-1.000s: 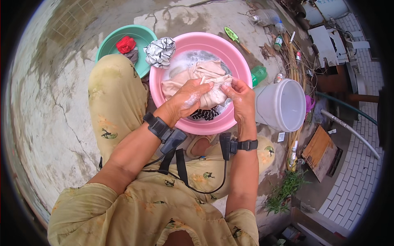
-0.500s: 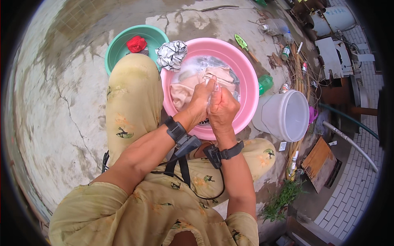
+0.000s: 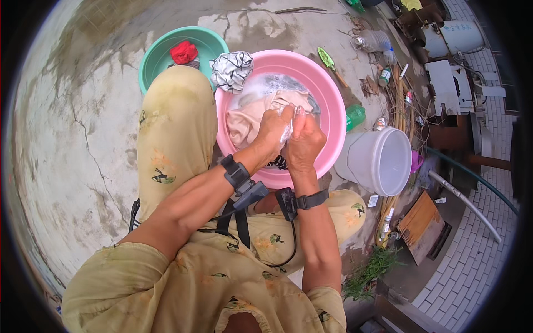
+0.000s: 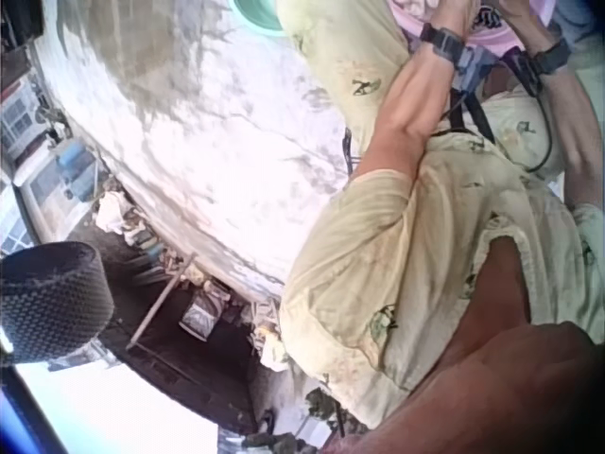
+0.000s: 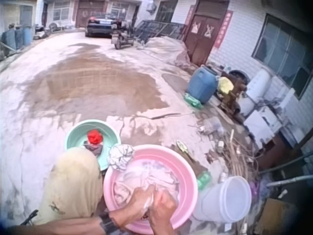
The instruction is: Washing a beige garment by hand in a pink basin with soapy water
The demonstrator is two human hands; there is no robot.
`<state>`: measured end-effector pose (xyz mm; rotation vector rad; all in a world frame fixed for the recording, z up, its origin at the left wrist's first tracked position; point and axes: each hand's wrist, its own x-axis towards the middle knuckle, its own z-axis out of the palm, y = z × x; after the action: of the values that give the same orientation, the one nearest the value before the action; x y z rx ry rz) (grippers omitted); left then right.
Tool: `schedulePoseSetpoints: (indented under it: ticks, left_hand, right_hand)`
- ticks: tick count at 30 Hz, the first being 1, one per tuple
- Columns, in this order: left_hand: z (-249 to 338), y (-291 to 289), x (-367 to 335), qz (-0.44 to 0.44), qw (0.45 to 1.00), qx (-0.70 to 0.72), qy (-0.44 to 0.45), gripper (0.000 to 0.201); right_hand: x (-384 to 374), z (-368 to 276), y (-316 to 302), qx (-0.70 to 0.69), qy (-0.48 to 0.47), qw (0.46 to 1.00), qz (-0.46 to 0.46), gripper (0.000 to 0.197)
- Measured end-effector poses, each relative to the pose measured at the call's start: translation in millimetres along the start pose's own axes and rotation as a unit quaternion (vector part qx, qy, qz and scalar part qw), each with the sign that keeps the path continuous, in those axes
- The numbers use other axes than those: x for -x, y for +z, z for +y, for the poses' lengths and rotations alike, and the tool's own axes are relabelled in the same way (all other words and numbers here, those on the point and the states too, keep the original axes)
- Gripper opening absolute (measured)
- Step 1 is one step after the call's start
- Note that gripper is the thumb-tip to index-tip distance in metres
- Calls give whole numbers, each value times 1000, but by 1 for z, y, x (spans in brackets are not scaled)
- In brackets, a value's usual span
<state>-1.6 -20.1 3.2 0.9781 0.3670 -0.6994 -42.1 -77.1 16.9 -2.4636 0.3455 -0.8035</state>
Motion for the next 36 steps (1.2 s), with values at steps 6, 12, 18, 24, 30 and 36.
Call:
schedulePoseSetpoints:
  ticks: [6,12,18,24,30,36]
  left_hand:
    - [-17,4,9,-42,999,15,-6,32]
    - [-14,2,5,-14,999,-29,-7,30]
    - [3,1,10,-16,999,13,-48,29]
    - [-10,-2,4,-38,999,-16,34,33]
    - [-17,1,10,23,999,-35,22,34]
    - [-12,4,8,-21,1000,3,21,30]
  right_hand:
    - [-11,31,-6,45,48,997,-40,32]
    - [1,16,-9,-26,1,1000,2,38]
    - [11,-13,-10,-61,-26,998,17,35]
    - [2,15,2,-30,62,998,-5,35]
    - [0,29,-2,10,76,996,-42,27]
    - [5,21,-5,-72,37,996,19,38]
